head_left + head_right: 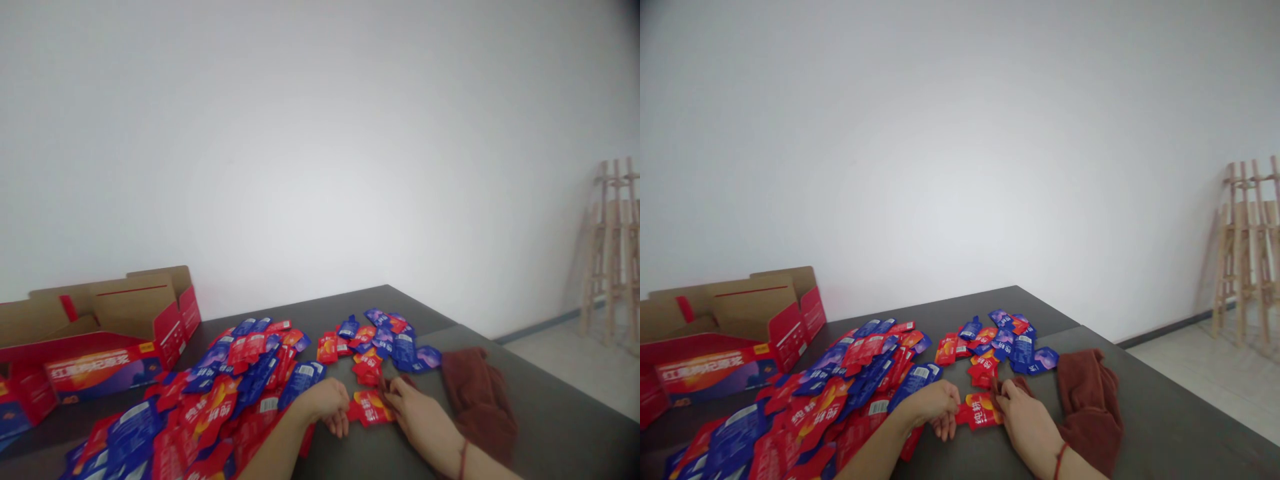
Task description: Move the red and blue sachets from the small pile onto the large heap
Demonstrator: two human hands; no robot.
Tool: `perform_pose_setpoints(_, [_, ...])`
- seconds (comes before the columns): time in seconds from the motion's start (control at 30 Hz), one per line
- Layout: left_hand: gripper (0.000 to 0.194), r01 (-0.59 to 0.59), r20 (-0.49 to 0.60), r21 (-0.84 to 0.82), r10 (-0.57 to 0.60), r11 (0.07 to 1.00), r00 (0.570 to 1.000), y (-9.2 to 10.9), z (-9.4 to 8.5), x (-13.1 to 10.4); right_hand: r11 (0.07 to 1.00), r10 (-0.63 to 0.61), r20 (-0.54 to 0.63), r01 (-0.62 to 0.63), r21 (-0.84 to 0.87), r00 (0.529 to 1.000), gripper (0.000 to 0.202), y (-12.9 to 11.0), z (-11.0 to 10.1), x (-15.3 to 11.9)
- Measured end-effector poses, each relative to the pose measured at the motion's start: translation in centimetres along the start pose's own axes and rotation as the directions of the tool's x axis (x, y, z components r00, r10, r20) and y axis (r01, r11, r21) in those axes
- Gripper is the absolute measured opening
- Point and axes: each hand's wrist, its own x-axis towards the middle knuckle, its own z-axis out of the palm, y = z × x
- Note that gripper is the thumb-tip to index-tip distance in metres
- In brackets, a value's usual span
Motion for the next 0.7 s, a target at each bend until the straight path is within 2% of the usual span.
perform_pose_setpoints(0.13, [0.024, -0.017, 0.021, -0.002, 0.017, 1.000, 1.000, 0.2, 0.0, 0.1, 0.994, -0.108, 0.053, 0.107, 0.014, 0.993, 0.034, 0.6, -0.9, -1.9])
perform_pose_setpoints(0.27, [0.025, -0.024, 0.022, -0.005, 0.024, 1.000, 0.999, 0.3, 0.0, 0.1, 0.975, -0.221, 0.138, 0.221, 0.011, 0.966, 0.036, -1.6, -1.3, -2.2])
perform_pose_setpoints(0.4, [0.019, -0.021, -0.011, -0.002, 0.021, 1.000, 1.000, 0.3, 0.0, -0.3, 0.960, -0.278, 0.094, 0.274, 0.052, 0.956, 0.033, -3.1, -0.6, -0.9])
perform_pose_setpoints(0.5, [0.015, -0.014, -0.025, 0.000, 0.014, 1.000, 1.000, 0.3, 0.0, -0.6, 0.973, -0.226, 0.060, 0.223, 0.056, 0.972, 0.031, -2.3, 0.0, -0.7])
perform_pose_setpoints(0.6, [0.014, -0.006, -0.032, -0.001, 0.006, 1.000, 0.999, 0.4, -0.1, -0.6, 0.996, -0.085, 0.049, 0.083, 0.043, 0.995, 0.031, -0.2, -0.1, -1.5])
perform_pose_setpoints(0.7, [0.013, -0.006, -0.023, -0.011, 0.006, 1.000, 1.000, 0.3, -0.2, -0.5, 0.999, 0.037, 0.049, -0.039, 0.026, 0.998, 0.028, 1.8, -0.9, -2.3])
